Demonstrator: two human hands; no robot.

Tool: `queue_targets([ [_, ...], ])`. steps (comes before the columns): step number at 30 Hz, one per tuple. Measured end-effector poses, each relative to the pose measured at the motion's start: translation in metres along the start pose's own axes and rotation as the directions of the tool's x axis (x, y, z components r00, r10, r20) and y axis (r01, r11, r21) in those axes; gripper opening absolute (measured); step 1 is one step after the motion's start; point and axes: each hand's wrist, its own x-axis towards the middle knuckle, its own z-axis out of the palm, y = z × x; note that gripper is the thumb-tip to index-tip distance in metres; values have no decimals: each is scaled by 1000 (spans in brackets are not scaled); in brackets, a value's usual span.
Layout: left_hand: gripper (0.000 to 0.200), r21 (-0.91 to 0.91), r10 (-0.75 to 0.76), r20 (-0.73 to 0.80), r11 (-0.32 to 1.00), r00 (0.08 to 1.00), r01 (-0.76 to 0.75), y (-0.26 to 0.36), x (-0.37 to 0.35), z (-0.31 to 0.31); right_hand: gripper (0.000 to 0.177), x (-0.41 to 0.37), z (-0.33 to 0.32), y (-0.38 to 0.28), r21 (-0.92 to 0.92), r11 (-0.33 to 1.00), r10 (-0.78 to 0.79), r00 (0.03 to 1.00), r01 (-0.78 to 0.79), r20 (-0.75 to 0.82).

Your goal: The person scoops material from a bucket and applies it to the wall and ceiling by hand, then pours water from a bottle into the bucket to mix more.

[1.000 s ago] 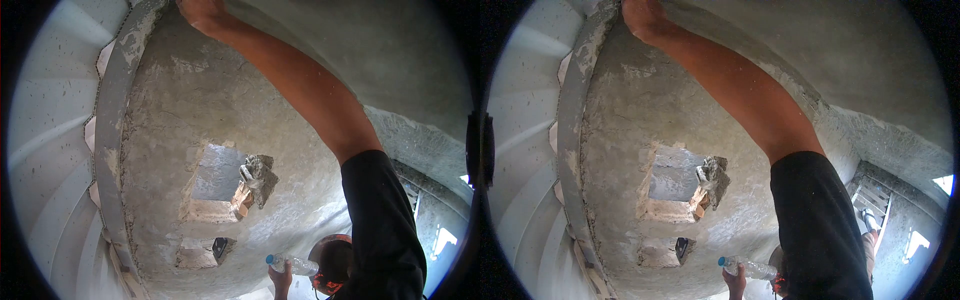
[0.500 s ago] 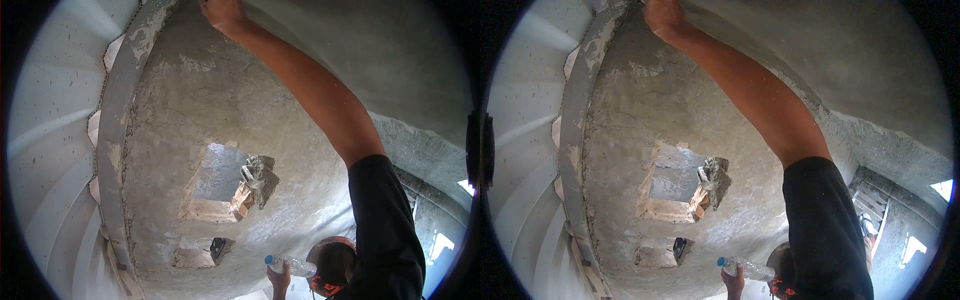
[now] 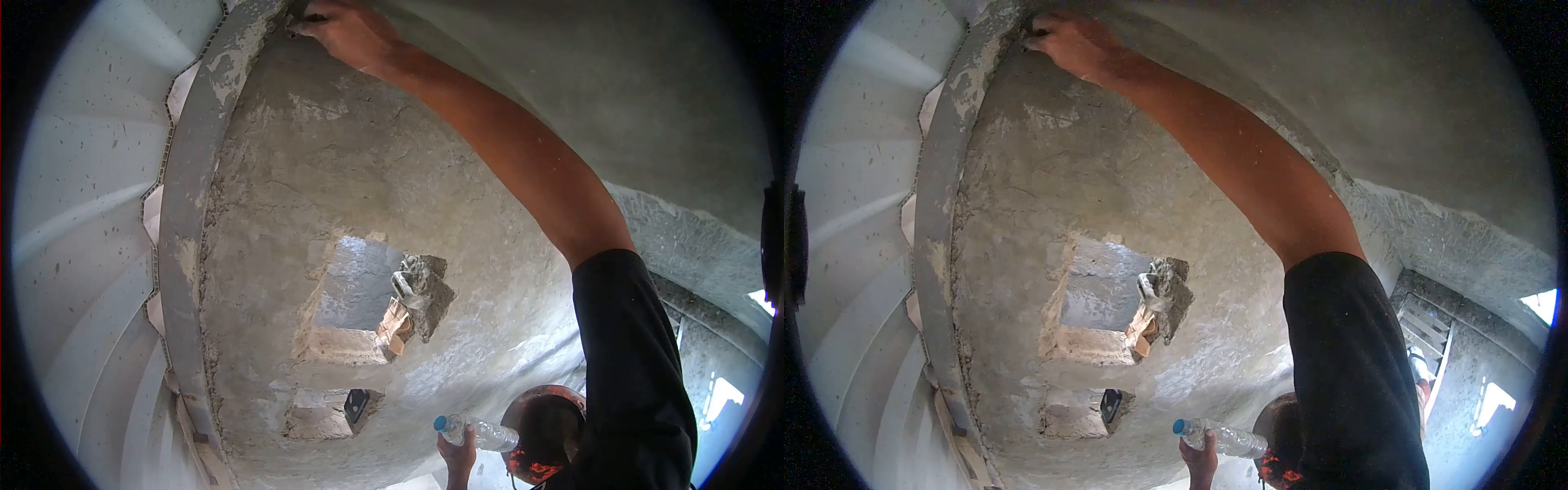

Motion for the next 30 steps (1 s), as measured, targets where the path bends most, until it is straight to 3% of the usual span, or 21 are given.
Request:
queue_targets([
  [1, 36, -9, -26, -3, 1000, 1000, 26, 0, 0, 0, 33, 3, -1, 3, -1, 1000, 1, 1000, -1, 0],
  [2, 36, -17, -55, -6, 998, 998, 55, 0, -1, 0, 21, 7, -2, 6, 68, 998, 28, 985, -16, -173],
  [3, 36, -12, -57, -6, 998, 998, 57, 0, -2, 0, 21, 9, -5, 7, 137, 990, 67, 938, -21, -339],
  [4, 36, -31, -27, -15, 999, 1000, 27, 0, -1, 1, 21, 14, -9, 8, 140, 990, 71, 938, -24, -340],
  [6, 36, -51, -2, -31, 999, 1000, 1, 2, -2, 2, 22, 22, -11, 8, 131, 969, 231, 955, -208, -188],
  [9, 36, -18, -38, -28, 999, 999, 37, 15, -3, 2, 22, 28, -4, 10, 107, 953, 295, 946, -282, -134],
  [13, 34, -9, -27, -34, 1000, 999, 27, 24, -2, 2, 23, 23, 12, -8, 165, 959, 248, 966, -232, -78],
  [15, 34, -29, -36, -40, 999, 999, 35, 22, -2, 3, 39, 13, 22, -18, 20, 991, 134, 991, -134, 2],
  [16, 33, -31, -34, -39, 999, 999, 33, 15, -2, 2, 39, 10, 24, -16, 20, 991, 131, 991, -131, 2],
  [18, 32, -27, -31, -39, 999, 999, 30, 6, -2, -2, 41, 3, 26, -5, -67, 980, -193, 971, 185, -142],
  [22, 32, -32, -30, -28, 999, 999, 29, 0, -3, -2, 43, -4, 5, 10, -25, 997, -81, 990, 79, -114],
  [23, 33, -30, -44, -19, 999, 999, 43, 0, -3, -3, 31, 0, -2, 15, -11, 998, -66, 979, 65, -192],
  [25, 33, -15, -28, -28, 1000, 999, 27, 3, -3, -3, 26, 7, -10, 14, 5, 999, -45, 962, 48, -268],
  [27, 34, -2, -12, -36, 1000, 999, 12, 7, -3, -1, 29, 17, -7, 5, 238, 936, 284, 956, -259, -77],
  [28, 34, 1, -40, -49, 999, 998, 40, 8, -3, -1, 29, 20, 1, 6, 238, 935, 287, 955, -261, -78],
  [30, 35, 4, -63, -64, 998, 996, 64, 10, -3, -2, 30, 22, 17, 8, 71, 997, 21, 991, -12, -133],
])
